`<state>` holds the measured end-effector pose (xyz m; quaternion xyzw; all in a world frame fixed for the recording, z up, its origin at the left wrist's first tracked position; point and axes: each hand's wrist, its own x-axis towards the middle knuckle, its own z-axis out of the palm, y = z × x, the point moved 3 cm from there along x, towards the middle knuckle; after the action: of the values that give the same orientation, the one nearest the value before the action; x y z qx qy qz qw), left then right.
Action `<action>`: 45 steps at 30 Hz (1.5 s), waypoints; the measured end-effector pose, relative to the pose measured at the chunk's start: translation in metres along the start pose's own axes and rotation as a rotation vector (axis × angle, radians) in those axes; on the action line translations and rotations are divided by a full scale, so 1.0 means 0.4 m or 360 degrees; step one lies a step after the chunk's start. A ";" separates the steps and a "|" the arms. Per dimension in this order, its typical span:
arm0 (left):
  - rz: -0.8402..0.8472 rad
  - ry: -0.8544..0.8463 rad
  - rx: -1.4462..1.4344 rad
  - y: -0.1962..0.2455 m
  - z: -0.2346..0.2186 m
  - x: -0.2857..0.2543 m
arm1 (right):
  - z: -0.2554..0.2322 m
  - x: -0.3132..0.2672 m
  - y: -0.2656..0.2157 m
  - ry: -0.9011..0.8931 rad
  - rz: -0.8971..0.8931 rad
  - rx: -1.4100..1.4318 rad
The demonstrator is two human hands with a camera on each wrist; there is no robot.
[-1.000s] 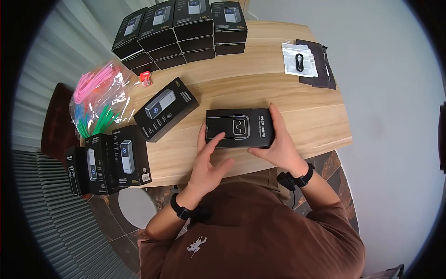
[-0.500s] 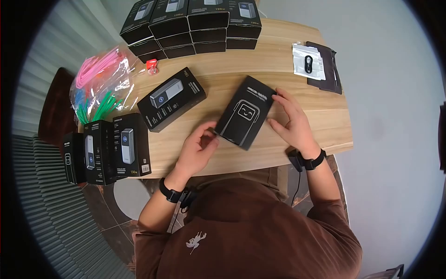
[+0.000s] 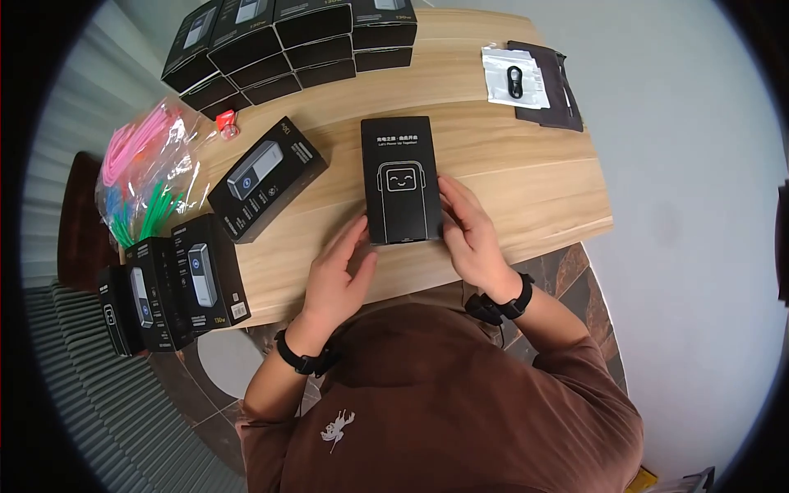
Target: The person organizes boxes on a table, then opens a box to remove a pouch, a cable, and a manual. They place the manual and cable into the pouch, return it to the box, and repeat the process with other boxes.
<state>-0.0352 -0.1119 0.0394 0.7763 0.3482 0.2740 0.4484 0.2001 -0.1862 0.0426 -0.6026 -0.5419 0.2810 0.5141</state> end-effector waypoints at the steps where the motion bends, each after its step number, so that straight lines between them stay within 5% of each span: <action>1: 0.0002 -0.0003 0.0031 0.008 0.001 0.000 | 0.000 -0.001 -0.004 -0.0007 -0.0015 -0.0044; 10: 0.0219 -0.0053 -0.0287 0.049 -0.021 0.026 | -0.028 0.020 -0.007 0.0102 0.0042 0.0223; 14: 0.0207 0.0012 -0.0380 0.065 -0.021 0.048 | -0.055 0.145 -0.077 0.0264 -0.0541 -0.0634; 17: 0.0187 0.0116 -0.0412 0.059 -0.013 0.071 | -0.066 0.235 -0.034 -0.0047 -0.0408 -0.0243; 19: 0.0235 0.0148 -0.0353 0.048 -0.006 0.091 | -0.069 0.280 -0.045 0.0078 -0.0313 -0.0186; 21: 0.0041 0.0110 -0.0583 0.056 0.022 0.090 | -0.071 0.326 -0.032 0.0085 0.0020 0.0034; 22: -0.0053 0.0092 -0.0700 0.058 0.032 0.092 | -0.068 0.344 -0.035 0.0140 -0.0062 0.0038; 28: 0.0114 0.0228 0.0319 0.084 0.035 0.113 | -0.032 0.422 0.037 0.0091 0.0393 0.0613; 34: 0.0092 0.0328 0.0342 0.094 0.038 0.118 | -0.008 0.394 0.057 -0.0149 0.0440 0.0671; 37: -0.0279 0.0231 -0.0179 0.070 0.022 0.104 | -0.029 0.374 0.083 -0.0043 0.0358 0.0386; 40: -0.0283 0.0342 -0.0559 0.047 -0.016 0.084 | -0.048 0.307 -0.021 0.0516 -0.0223 -0.0202; 43: 0.0020 0.0571 -0.0162 0.017 -0.021 0.075 | -0.042 0.239 -0.086 0.0073 -0.0951 -0.0717; 44: 0.0249 0.0714 0.0428 0.037 -0.027 0.077 | -0.031 0.217 -0.107 -0.0128 -0.1065 -0.0770; 45: 0.0319 0.0682 0.0560 0.057 -0.030 0.079 | -0.018 0.194 -0.128 -0.0328 -0.1175 -0.0821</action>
<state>-0.0183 -0.0892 0.0685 0.7971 0.3987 0.4099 0.1939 0.2074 -0.1212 0.1091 -0.4464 -0.8207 -0.0066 0.3565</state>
